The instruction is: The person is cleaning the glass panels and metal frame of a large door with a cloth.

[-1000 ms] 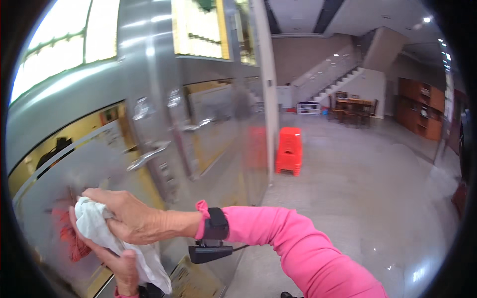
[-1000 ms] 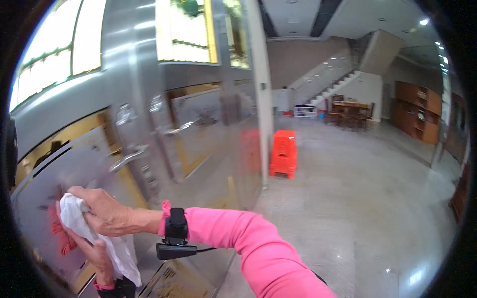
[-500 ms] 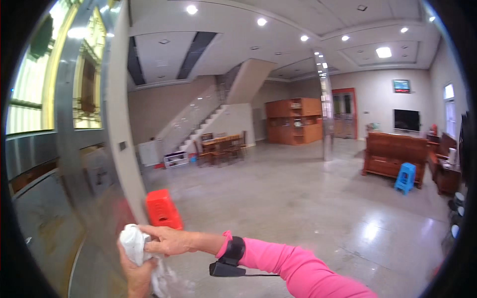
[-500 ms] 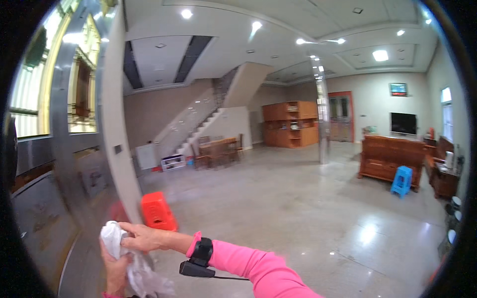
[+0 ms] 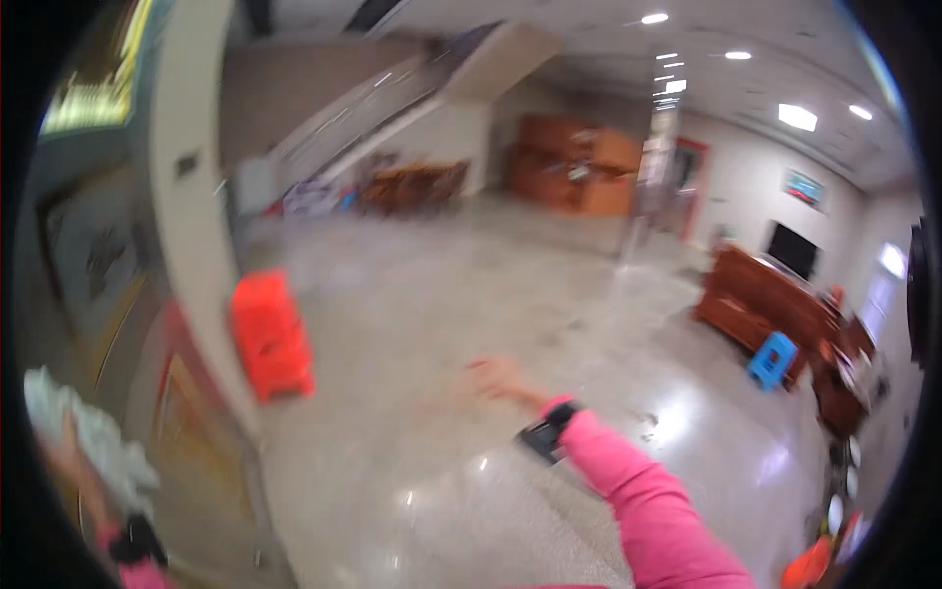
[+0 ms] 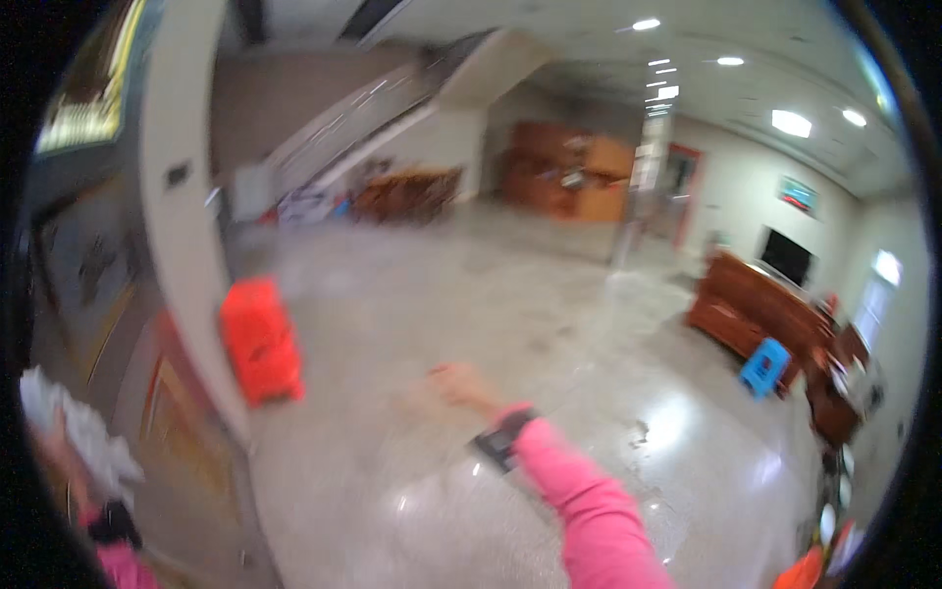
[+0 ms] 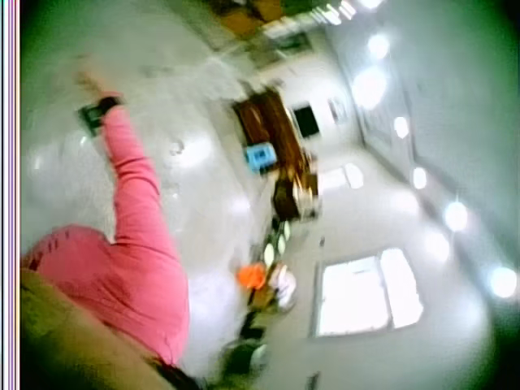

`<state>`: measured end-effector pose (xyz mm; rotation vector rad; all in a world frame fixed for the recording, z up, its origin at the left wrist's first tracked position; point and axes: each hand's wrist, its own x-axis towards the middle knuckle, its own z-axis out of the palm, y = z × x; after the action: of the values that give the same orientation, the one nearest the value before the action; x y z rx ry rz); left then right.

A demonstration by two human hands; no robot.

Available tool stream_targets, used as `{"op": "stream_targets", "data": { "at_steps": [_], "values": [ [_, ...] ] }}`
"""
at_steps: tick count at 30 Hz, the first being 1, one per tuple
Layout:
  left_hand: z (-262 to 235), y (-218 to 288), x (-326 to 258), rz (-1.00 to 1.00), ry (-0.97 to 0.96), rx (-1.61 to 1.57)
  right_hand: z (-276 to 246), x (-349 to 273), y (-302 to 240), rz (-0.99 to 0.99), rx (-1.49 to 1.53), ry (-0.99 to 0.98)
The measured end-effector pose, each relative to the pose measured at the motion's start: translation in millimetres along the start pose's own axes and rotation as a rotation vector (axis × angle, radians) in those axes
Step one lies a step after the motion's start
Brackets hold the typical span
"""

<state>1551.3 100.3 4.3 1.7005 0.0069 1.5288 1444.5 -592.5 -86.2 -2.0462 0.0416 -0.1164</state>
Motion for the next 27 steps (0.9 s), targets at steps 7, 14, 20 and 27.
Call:
{"op": "stream_targets", "data": {
  "at_steps": [7,14,20,27],
  "values": [
    [86,-5,58,0.08,0.086,0.251,-120,-4,188,0.697,0.325,0.708],
    [147,-37,82,0.11,0.088,0.289,-124,184,254,0.699,0.408,0.666],
    [193,-18,81,0.134,0.065,0.307,13,441,184,0.404,0.606,0.245],
    [235,-84,100,0.34,0.11,0.498,226,644,-80,0.089,0.589,-0.182]
  ]
}}
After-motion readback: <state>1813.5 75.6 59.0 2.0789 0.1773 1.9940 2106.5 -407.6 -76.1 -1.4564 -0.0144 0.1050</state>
